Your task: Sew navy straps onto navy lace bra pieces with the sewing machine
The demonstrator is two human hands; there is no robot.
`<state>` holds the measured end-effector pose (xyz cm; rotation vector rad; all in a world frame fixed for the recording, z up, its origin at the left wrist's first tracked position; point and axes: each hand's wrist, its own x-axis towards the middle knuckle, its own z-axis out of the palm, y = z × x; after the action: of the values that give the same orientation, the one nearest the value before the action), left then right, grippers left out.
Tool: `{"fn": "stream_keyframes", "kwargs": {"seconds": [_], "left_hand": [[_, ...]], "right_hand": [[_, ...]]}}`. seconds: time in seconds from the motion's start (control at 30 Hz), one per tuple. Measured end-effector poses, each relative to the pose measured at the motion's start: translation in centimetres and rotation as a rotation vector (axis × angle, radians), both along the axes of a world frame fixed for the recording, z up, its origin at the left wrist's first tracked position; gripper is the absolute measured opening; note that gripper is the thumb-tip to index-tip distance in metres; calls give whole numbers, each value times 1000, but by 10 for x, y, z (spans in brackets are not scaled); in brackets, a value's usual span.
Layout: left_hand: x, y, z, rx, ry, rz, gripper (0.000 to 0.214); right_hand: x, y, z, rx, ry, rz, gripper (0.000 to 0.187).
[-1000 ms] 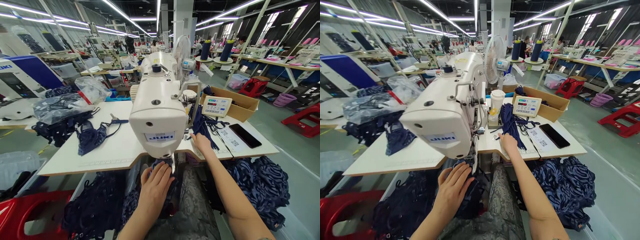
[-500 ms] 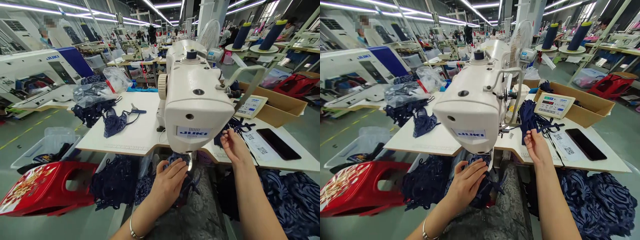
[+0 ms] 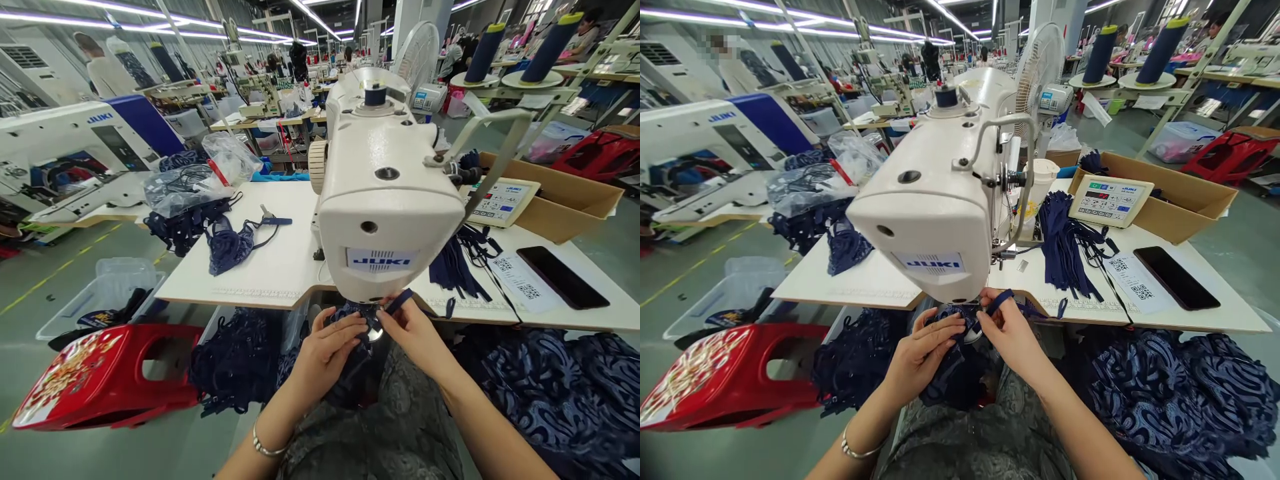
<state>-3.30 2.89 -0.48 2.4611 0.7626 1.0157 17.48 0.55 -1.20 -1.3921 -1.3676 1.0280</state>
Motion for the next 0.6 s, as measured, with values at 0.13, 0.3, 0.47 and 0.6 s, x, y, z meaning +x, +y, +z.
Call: {"fn": "stream_keyframes", "kwargs": {"seconds": [0.13, 0.3, 0.47, 0.6], "left_hand": [[2, 0, 5, 48, 69, 7, 25], [2, 0, 8, 72, 141, 10, 25], [1, 1, 12, 153, 213, -9, 27], [0, 4, 20, 227, 288, -61, 30]], "right_hand": [[-7, 1, -7, -31, 96, -30, 37], [-15, 1, -8, -111, 434, -45, 41], [-19, 0, -6, -142, 531, -91, 37], [-16, 1, -9, -114, 555, -82, 34]]}}
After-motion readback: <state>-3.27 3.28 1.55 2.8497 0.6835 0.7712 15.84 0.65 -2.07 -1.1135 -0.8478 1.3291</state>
